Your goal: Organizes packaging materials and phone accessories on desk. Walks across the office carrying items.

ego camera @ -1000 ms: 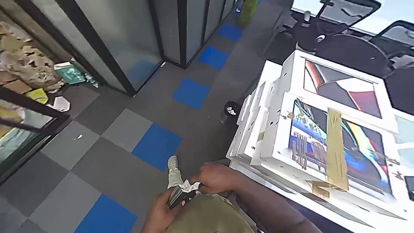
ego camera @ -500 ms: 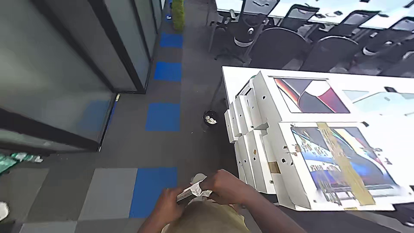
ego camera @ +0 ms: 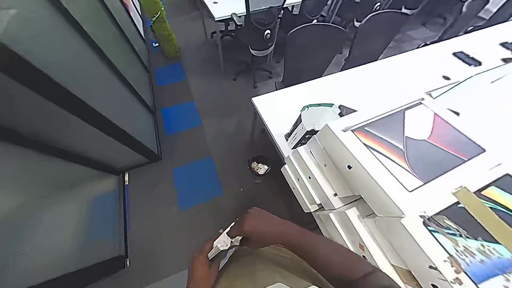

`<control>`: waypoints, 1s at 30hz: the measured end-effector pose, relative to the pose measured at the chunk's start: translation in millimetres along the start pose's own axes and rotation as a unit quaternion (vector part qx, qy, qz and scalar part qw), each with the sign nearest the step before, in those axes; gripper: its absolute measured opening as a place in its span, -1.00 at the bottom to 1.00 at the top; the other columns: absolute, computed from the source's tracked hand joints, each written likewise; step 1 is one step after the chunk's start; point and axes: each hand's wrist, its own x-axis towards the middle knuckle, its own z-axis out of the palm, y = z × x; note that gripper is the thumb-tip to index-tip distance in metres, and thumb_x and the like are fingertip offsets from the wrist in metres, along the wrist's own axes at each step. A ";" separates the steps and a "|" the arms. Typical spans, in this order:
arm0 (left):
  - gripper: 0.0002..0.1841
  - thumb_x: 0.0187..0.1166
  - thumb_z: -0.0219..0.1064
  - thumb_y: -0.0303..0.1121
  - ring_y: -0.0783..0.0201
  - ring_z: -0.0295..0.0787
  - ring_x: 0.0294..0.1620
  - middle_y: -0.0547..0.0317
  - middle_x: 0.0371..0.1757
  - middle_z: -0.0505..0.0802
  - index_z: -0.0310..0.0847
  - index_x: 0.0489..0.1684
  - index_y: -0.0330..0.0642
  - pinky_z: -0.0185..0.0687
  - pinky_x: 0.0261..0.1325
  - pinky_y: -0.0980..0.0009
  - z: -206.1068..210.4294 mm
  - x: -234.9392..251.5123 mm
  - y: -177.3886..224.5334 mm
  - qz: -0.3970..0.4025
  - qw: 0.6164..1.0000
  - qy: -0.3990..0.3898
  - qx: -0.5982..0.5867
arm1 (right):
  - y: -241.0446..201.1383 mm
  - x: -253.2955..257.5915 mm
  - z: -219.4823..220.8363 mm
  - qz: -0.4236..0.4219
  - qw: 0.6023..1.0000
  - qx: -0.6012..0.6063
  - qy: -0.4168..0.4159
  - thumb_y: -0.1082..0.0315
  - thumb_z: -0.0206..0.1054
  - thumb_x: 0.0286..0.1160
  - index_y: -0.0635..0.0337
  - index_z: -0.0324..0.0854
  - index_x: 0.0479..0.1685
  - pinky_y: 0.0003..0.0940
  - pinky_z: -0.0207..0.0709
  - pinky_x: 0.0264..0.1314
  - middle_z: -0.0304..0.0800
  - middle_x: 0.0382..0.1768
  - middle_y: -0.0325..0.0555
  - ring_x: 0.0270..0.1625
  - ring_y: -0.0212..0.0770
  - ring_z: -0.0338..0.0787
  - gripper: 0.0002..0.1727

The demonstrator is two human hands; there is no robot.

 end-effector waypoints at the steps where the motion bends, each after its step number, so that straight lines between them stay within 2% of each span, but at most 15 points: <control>1: -0.56 0.45 0.43 -0.11 0.24 0.92 -0.05 0.17 -0.02 0.95 0.78 0.27 -0.05 0.81 0.08 -0.01 -7.9 16.6 -7.0 0.004 1.000 0.012 -0.001 | 6.9 15.8 -12.4 -0.010 1.000 -0.004 0.000 0.28 0.42 0.52 0.08 0.77 0.03 0.28 0.62 -0.14 0.85 -0.24 0.06 -0.11 0.17 0.85 -0.80; 4: -0.56 0.49 0.39 -0.12 0.26 0.92 0.02 0.17 0.09 0.94 0.76 0.32 -0.05 0.80 0.14 0.02 -30.0 62.5 -16.5 0.020 0.999 0.028 0.002 | 26.4 55.2 -45.0 -0.008 1.000 -0.002 -0.015 0.21 0.42 0.56 0.02 0.76 0.07 0.26 0.64 -0.09 0.85 -0.17 0.01 -0.04 0.13 0.84 -0.78; 7: -0.57 0.46 0.42 -0.24 0.18 0.92 0.05 0.11 0.10 0.93 0.76 0.32 -0.10 0.77 0.18 -0.05 -44.9 112.3 -25.5 0.019 1.000 0.003 -0.007 | 54.4 84.4 -68.3 0.023 0.999 0.024 -0.010 0.14 0.40 0.59 0.00 0.76 0.18 0.24 0.64 0.02 0.87 -0.11 0.01 0.03 0.11 0.84 -0.71; 9: -0.57 0.47 0.43 -0.21 0.14 0.91 0.07 0.13 0.12 0.93 0.76 0.32 -0.06 0.75 0.19 -0.12 -50.3 150.8 -42.5 0.010 0.999 -0.039 -0.002 | 78.8 102.2 -76.9 0.064 0.996 0.055 -0.009 0.14 0.38 0.61 0.02 0.75 0.27 0.27 0.61 0.12 0.87 -0.04 0.07 0.09 0.16 0.83 -0.66; 12: -0.55 0.47 0.47 -0.19 0.06 0.87 0.17 0.17 0.22 0.90 0.74 0.38 0.05 0.66 0.24 -0.26 -66.8 219.3 -73.5 0.006 0.990 -0.139 0.019 | 114.2 132.4 -78.7 0.125 0.987 0.094 0.017 0.16 0.40 0.58 0.05 0.75 0.27 0.30 0.59 0.17 0.87 -0.01 0.11 0.12 0.19 0.82 -0.65; 14: -0.54 0.45 0.49 -0.21 0.05 0.87 0.18 0.17 0.23 0.89 0.74 0.39 0.08 0.67 0.25 -0.25 -82.9 276.9 -90.9 0.050 0.981 -0.187 0.032 | 134.7 155.7 -84.2 0.164 0.979 0.108 0.059 0.20 0.41 0.56 0.07 0.75 0.26 0.31 0.61 0.17 0.87 -0.01 0.12 0.12 0.19 0.83 -0.65; 17: -0.56 0.49 0.46 -0.17 0.02 0.89 0.12 0.14 0.17 0.91 0.75 0.37 0.07 0.72 0.16 -0.24 -115.6 364.4 -104.0 0.134 0.959 -0.244 0.051 | 152.8 193.9 -108.5 0.217 0.960 0.137 0.110 0.23 0.40 0.56 0.11 0.74 0.26 0.31 0.60 0.17 0.86 0.01 0.15 0.12 0.20 0.83 -0.65; 20: -0.57 0.54 0.43 -0.13 0.05 0.89 0.12 0.12 0.15 0.91 0.75 0.36 0.01 0.72 0.19 -0.21 -143.9 454.3 -100.2 0.190 0.932 -0.305 0.048 | 164.4 224.1 -150.5 0.248 0.941 0.148 0.179 0.28 0.41 0.51 0.18 0.75 0.18 0.32 0.61 0.15 0.86 -0.05 0.16 0.08 0.22 0.84 -0.68; 23: -0.55 0.55 0.42 -0.08 0.04 0.89 0.11 0.14 0.16 0.91 0.72 0.40 0.05 0.73 0.15 -0.24 -156.2 527.0 -83.9 0.226 0.899 -0.366 0.077 | 183.9 238.3 -179.9 0.259 0.922 0.146 0.246 0.30 0.40 0.52 0.19 0.77 0.13 0.26 0.64 0.09 0.87 -0.12 0.13 0.00 0.16 0.86 -0.72; 26: -0.55 0.50 0.47 -0.09 0.03 0.93 -0.03 0.16 0.09 0.94 0.75 0.38 0.10 0.77 -0.02 -0.26 -153.3 589.1 -53.6 0.289 0.877 -0.371 0.094 | 219.8 236.1 -198.5 0.249 0.872 0.127 0.402 0.26 0.54 0.41 0.17 0.77 0.16 0.12 0.73 0.14 0.92 -0.08 0.02 0.00 0.00 0.90 -0.64; 28: -0.57 0.50 0.46 -0.13 0.08 0.93 -0.07 0.17 0.03 0.95 0.76 0.34 0.03 0.78 -0.02 -0.21 -145.5 623.2 -36.0 0.287 0.879 -0.378 0.056 | 246.9 231.6 -212.7 0.260 0.801 0.122 0.525 0.11 0.68 0.26 0.20 0.74 0.27 0.06 0.72 0.28 0.90 0.08 0.01 0.14 -0.07 0.87 -0.42; 30: -0.61 0.48 0.46 -0.18 0.17 0.91 -0.14 0.10 -0.11 0.94 0.77 0.20 -0.16 0.79 0.01 -0.08 -130.6 656.1 -25.8 0.233 0.892 -0.388 -0.024 | 279.2 230.8 -233.1 0.292 0.717 0.142 0.617 -0.10 0.72 0.14 0.21 0.59 0.49 0.01 0.66 0.39 0.85 0.21 0.02 0.27 -0.13 0.81 -0.12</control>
